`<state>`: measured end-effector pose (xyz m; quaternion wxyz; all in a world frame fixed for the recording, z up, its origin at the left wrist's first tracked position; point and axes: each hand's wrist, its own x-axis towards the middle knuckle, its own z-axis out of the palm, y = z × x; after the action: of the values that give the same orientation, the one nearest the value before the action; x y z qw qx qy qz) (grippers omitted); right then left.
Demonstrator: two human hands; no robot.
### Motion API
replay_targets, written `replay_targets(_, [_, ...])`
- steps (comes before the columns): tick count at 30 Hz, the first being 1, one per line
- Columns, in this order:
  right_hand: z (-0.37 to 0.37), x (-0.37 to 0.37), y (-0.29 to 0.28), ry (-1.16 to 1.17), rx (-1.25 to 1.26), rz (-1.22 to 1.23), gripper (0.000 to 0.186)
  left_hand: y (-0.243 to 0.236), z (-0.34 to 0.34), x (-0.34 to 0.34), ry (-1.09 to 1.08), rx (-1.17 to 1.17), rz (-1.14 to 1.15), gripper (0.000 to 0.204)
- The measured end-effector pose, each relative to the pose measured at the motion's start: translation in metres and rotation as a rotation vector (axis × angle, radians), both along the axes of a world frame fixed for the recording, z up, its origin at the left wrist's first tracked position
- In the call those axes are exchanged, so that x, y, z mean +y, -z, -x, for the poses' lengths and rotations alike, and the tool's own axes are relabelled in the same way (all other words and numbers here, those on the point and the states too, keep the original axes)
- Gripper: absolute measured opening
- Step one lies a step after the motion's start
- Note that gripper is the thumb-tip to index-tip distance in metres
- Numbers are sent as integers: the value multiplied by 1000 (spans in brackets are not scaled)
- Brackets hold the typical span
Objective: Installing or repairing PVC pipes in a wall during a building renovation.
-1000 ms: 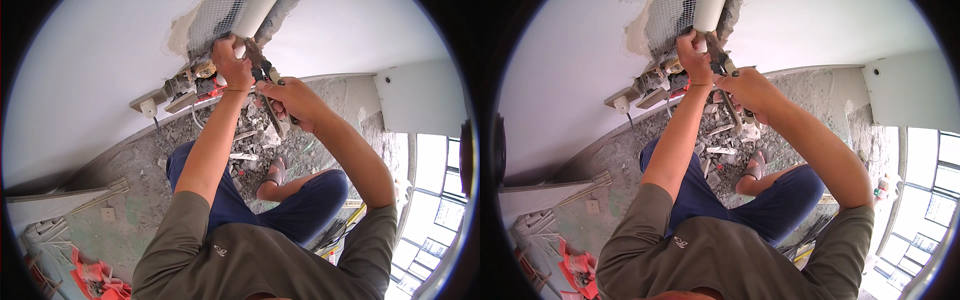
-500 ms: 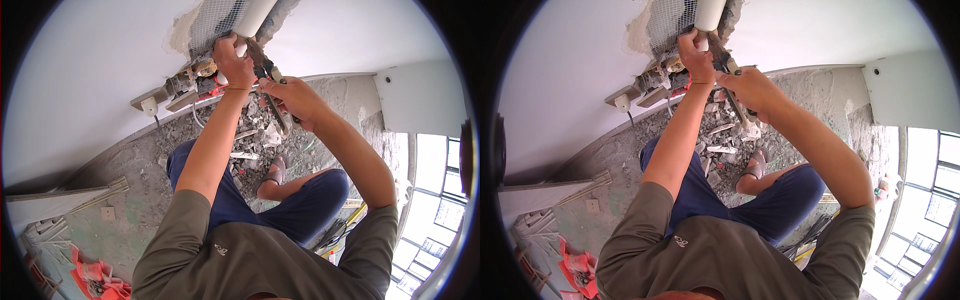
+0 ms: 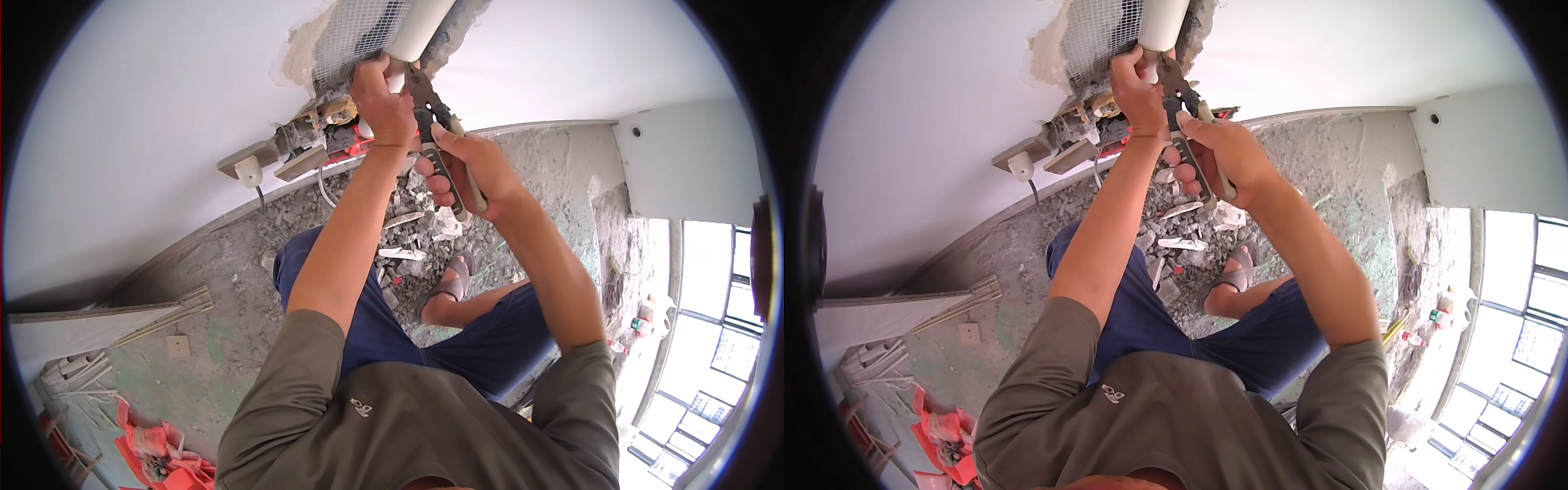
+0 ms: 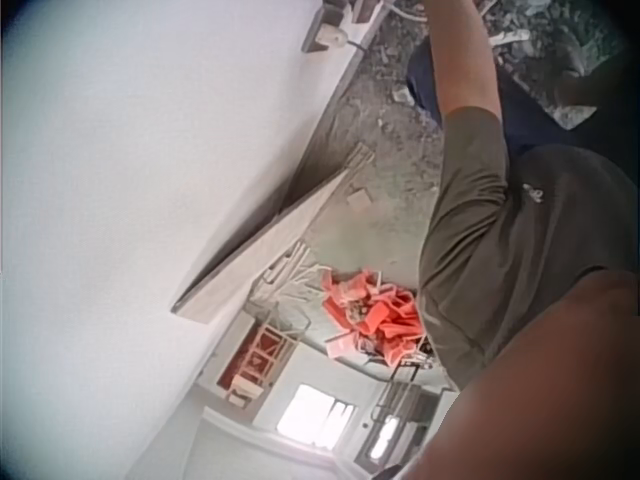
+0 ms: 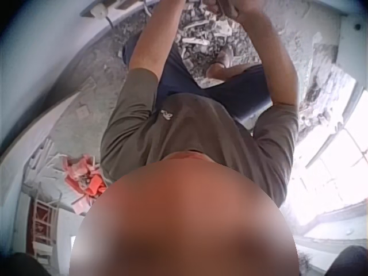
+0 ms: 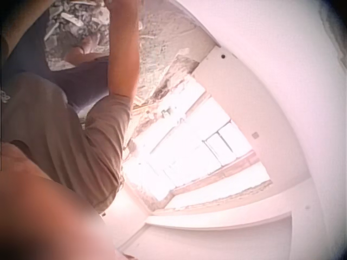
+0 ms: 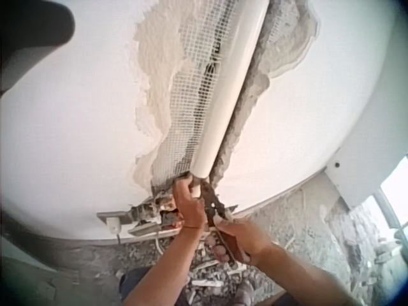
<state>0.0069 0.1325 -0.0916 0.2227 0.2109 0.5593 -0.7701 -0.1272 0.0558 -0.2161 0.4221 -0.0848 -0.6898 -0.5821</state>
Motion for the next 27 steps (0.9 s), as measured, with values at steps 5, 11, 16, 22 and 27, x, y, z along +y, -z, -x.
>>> replay_targets(5, [-4,0,33,-20,92,448,38,-6,-12,-7,121,-2,-9,36])
replay_targets(11, [-2,-5,68,11,178,808,44,-33,-45,-37,863,-624,-495,30])
replay_targets(16, [-4,-6,69,63,209,742,49,-32,-41,-41,1665,-852,-1078,45])
replay_targets(22, [-9,-17,47,180,177,255,47,-25,-40,-30,1805,-652,-1147,50])
replay_targets(27, [-27,-24,32,25,233,-526,42,-25,-43,-29,1712,-646,-1142,47])
